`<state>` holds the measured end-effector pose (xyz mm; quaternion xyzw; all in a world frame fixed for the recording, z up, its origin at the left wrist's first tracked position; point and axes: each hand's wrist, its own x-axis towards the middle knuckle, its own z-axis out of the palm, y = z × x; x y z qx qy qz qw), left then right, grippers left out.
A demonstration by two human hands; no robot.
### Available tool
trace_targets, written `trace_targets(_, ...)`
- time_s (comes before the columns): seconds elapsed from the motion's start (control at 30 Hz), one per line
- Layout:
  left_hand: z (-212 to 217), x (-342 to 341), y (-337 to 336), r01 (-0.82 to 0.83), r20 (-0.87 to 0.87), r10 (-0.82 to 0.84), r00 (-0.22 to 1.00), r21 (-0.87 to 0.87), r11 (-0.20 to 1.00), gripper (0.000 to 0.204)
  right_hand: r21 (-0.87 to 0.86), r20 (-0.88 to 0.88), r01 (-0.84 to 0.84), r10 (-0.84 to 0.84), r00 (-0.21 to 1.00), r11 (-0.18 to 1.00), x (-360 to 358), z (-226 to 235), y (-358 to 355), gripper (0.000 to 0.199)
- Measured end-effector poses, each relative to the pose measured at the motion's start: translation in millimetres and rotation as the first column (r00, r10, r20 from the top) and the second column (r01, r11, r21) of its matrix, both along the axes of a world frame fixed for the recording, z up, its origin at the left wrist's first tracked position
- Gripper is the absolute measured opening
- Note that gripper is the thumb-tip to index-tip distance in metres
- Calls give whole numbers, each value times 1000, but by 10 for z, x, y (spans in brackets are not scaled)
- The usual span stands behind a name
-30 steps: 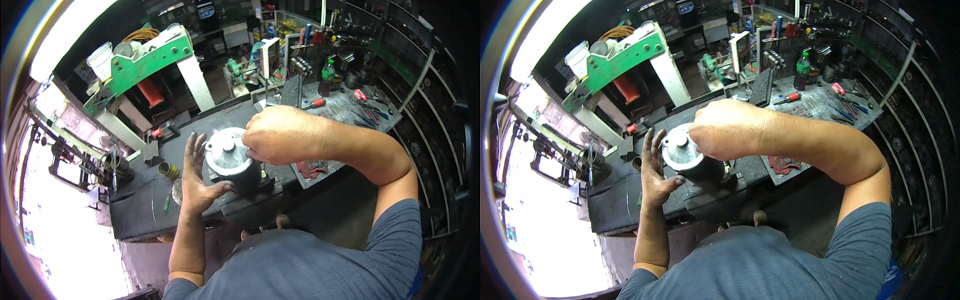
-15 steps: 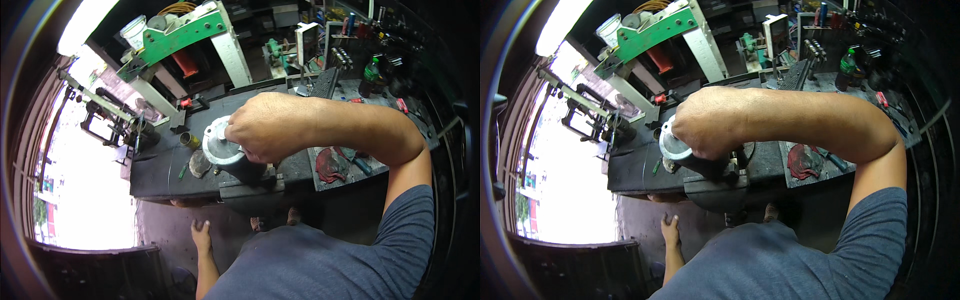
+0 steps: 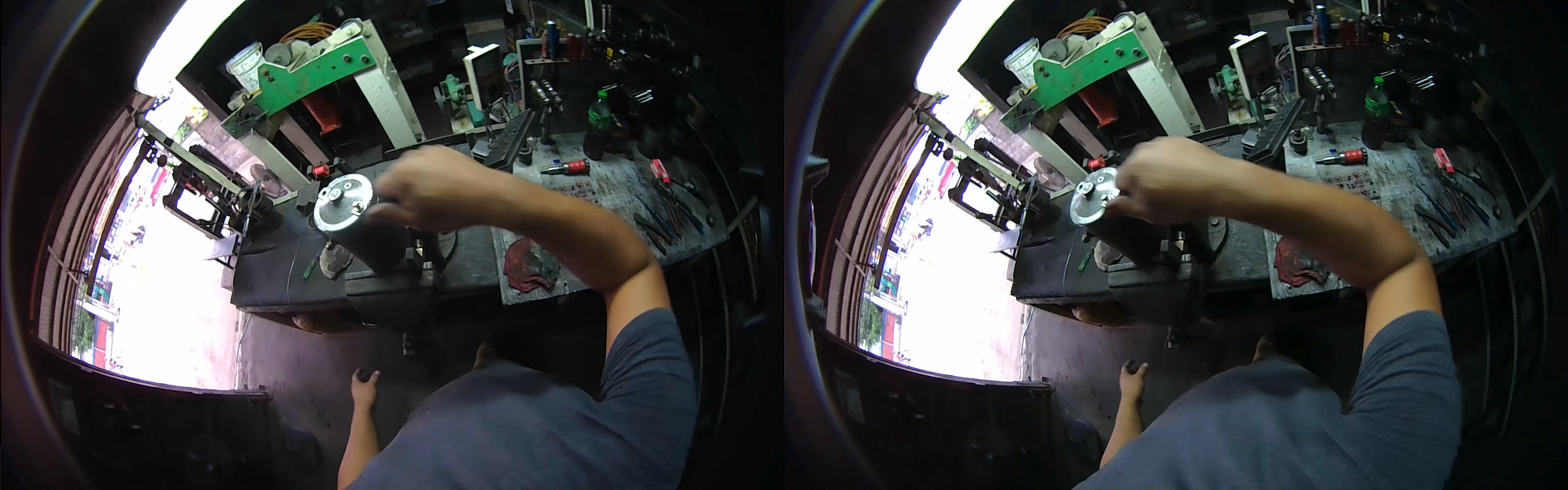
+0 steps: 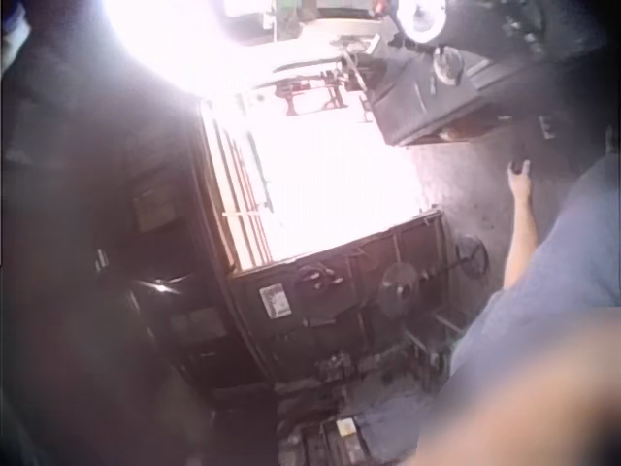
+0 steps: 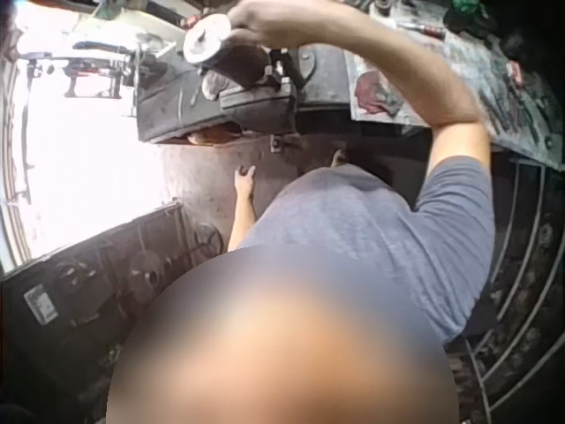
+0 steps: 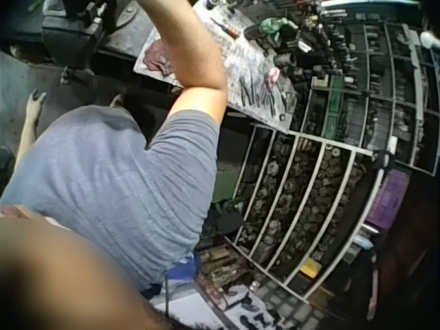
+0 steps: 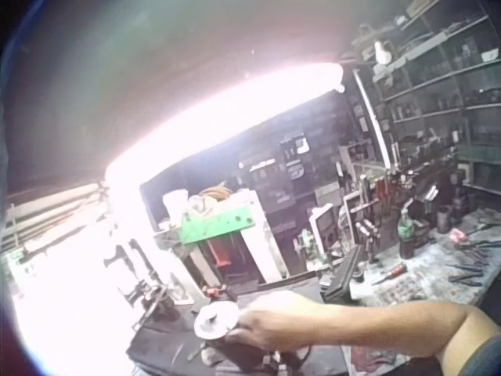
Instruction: The person retrieves a cylindrical metal component from a shelf, wipes it with a cloth, and then uses a screwdriver to tighten screws on the component while it is held in a bench vise. The person repeatedly adjusts and tightens the screws throughout the clip.
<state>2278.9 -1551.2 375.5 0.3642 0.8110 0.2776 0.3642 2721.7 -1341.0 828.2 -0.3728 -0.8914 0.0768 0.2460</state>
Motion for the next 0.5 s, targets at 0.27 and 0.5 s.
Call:
trace_targets(0.27, -791, 378, -1192, 494, -66, -571, 818, -428, 757, 102, -557, 159, 321, -282, 946, 766, 2010, -1385, -1374, 30)
trace_targets(0.5, -899, 1904, -1871, 367, 9, -400, 917, -413, 833, 90, -342, 123, 838, -864, 488, 425, 5234, -2154, -1173, 27)
